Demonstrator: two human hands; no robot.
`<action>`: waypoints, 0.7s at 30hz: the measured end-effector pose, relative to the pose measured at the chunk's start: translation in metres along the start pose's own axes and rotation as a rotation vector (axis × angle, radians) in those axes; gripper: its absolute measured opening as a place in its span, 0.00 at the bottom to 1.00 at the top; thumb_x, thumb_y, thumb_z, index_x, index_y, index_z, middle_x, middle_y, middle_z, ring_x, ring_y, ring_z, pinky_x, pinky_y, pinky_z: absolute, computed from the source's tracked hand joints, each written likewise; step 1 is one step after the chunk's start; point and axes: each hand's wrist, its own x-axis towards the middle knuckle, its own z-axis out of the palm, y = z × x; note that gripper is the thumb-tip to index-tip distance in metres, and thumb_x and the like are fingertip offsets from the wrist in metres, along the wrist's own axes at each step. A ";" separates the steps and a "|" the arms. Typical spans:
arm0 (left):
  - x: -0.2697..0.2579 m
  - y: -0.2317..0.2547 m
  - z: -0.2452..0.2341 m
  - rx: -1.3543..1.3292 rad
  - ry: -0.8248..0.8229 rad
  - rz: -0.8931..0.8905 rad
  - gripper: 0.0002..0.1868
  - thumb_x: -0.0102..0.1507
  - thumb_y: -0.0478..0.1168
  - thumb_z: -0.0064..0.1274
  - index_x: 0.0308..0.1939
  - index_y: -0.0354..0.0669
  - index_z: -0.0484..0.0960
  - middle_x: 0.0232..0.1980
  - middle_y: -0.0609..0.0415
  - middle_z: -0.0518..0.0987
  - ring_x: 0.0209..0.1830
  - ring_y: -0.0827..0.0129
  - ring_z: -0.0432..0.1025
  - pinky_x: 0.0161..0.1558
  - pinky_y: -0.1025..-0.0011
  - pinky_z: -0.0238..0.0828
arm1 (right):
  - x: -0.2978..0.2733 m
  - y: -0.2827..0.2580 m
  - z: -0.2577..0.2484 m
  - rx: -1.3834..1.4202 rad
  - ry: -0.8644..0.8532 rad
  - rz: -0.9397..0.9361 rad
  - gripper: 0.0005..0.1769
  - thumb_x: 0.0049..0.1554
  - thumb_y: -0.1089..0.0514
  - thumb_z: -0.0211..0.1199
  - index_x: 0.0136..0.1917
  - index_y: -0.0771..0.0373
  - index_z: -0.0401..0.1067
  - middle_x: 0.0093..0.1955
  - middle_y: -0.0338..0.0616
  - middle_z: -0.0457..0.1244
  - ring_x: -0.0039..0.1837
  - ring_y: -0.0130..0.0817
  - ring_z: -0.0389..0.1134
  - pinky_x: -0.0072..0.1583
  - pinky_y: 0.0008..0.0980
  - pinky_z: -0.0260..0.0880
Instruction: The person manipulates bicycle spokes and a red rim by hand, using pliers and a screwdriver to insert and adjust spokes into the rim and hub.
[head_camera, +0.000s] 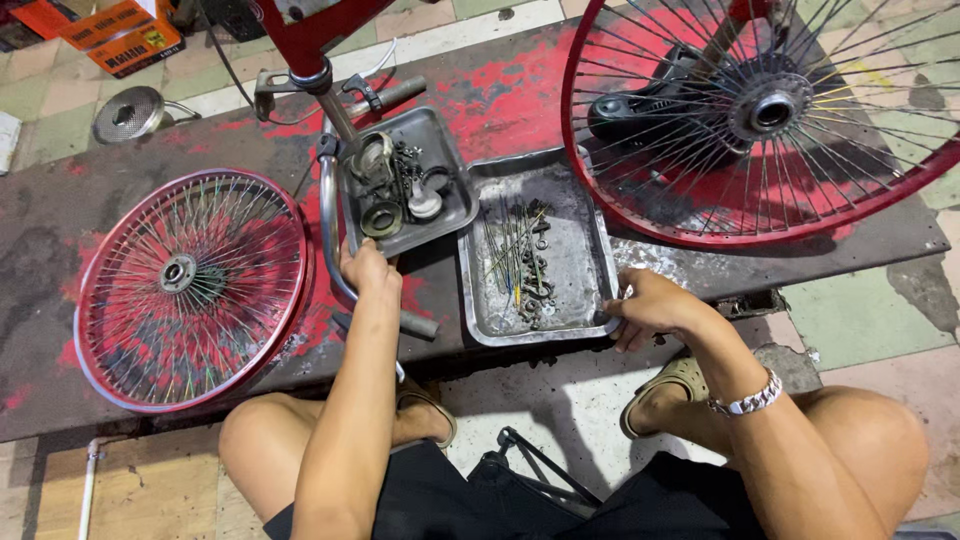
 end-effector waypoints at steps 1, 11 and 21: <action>0.009 -0.005 0.003 0.052 0.050 0.084 0.27 0.60 0.27 0.52 0.65 0.32 0.70 0.59 0.46 0.77 0.53 0.59 0.76 0.55 0.64 0.72 | -0.002 -0.001 0.001 0.003 -0.001 -0.001 0.23 0.60 0.61 0.58 0.65 0.73 0.59 0.40 0.63 0.71 0.37 0.52 0.76 0.36 0.43 0.78; -0.090 0.050 0.017 0.319 -0.041 0.254 0.39 0.58 0.32 0.61 0.70 0.25 0.59 0.73 0.37 0.66 0.71 0.53 0.65 0.71 0.64 0.56 | -0.002 0.015 0.002 0.097 0.056 -0.054 0.29 0.59 0.62 0.58 0.70 0.74 0.53 0.38 0.66 0.69 0.36 0.53 0.75 0.37 0.44 0.79; -0.306 0.014 -0.155 1.293 -2.010 0.407 0.28 0.61 0.52 0.58 0.61 0.41 0.79 0.59 0.38 0.77 0.63 0.45 0.69 0.60 0.48 0.62 | 0.006 0.021 -0.004 0.121 0.055 -0.098 0.29 0.59 0.63 0.60 0.69 0.72 0.54 0.40 0.64 0.70 0.36 0.52 0.76 0.36 0.46 0.79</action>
